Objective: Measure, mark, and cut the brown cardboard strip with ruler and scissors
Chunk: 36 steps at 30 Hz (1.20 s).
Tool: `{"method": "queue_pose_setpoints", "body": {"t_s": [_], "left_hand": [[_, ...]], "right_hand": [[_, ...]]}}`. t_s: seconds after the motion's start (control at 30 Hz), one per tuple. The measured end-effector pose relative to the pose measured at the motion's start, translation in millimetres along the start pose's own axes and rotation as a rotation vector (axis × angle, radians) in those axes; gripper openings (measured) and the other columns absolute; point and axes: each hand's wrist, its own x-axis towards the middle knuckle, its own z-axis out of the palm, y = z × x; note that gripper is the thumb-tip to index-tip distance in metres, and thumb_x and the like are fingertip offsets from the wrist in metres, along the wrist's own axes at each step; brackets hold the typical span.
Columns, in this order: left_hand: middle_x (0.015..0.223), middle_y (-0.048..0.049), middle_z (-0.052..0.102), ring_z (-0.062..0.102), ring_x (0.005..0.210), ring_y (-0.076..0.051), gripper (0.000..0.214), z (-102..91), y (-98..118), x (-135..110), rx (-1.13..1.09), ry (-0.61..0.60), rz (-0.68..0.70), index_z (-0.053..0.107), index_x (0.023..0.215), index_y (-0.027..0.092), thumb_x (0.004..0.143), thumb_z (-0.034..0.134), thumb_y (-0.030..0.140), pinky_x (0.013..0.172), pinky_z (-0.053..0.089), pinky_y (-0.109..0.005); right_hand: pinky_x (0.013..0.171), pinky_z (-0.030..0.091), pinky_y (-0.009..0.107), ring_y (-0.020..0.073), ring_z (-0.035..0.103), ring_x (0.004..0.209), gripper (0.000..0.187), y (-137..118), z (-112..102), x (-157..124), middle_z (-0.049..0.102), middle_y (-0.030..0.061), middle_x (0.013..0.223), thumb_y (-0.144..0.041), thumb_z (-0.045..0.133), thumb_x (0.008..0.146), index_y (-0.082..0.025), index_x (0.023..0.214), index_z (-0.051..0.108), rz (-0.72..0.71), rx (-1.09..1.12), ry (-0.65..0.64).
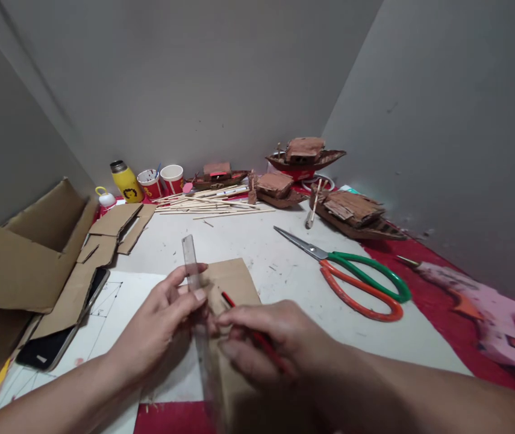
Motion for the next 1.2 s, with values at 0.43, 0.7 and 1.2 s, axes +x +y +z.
{"method": "queue_pose_setpoints", "body": {"t_s": [0.43,0.7,1.2], "left_hand": [[0.087,-0.0082,0.063,0.057,0.075,-0.022,0.035,-21.0,20.7,52.6,1.970,-0.459,1.102,0.061,0.123,0.016,0.093,0.043,0.012,0.078,0.049,-0.039],[0.143,-0.0146,0.054,0.045,0.135,-0.027,0.044,-26.7,21.3,83.9,2.050,-0.639,1.255,0.049,0.140,0.017,0.097,0.040,0.011,0.117,0.024,-0.053],[0.155,-0.0282,0.031,0.028,0.143,-0.043,0.083,-37.5,-22.5,58.2,1.554,-0.058,0.448,0.035,0.150,0.009,0.088,0.051,0.062,0.110,0.031,-0.062]], "right_hand": [[0.043,0.040,0.018,0.0083,0.056,0.049,0.025,73.7,-21.1,48.4,0.068,0.0015,0.073,-0.041,0.059,0.090,-0.016,0.090,0.065,0.286,0.503,0.449],[0.060,0.049,0.023,0.0118,0.061,0.062,0.019,76.7,-17.3,40.3,0.065,0.0016,0.076,-0.031,0.051,0.094,-0.016,0.094,0.064,0.153,0.303,0.330],[0.086,0.051,0.038,0.0240,0.067,0.095,0.024,64.1,-22.3,35.8,0.071,0.0126,0.103,-0.018,0.051,0.089,-0.016,0.110,0.060,0.108,-0.202,0.338]]}}
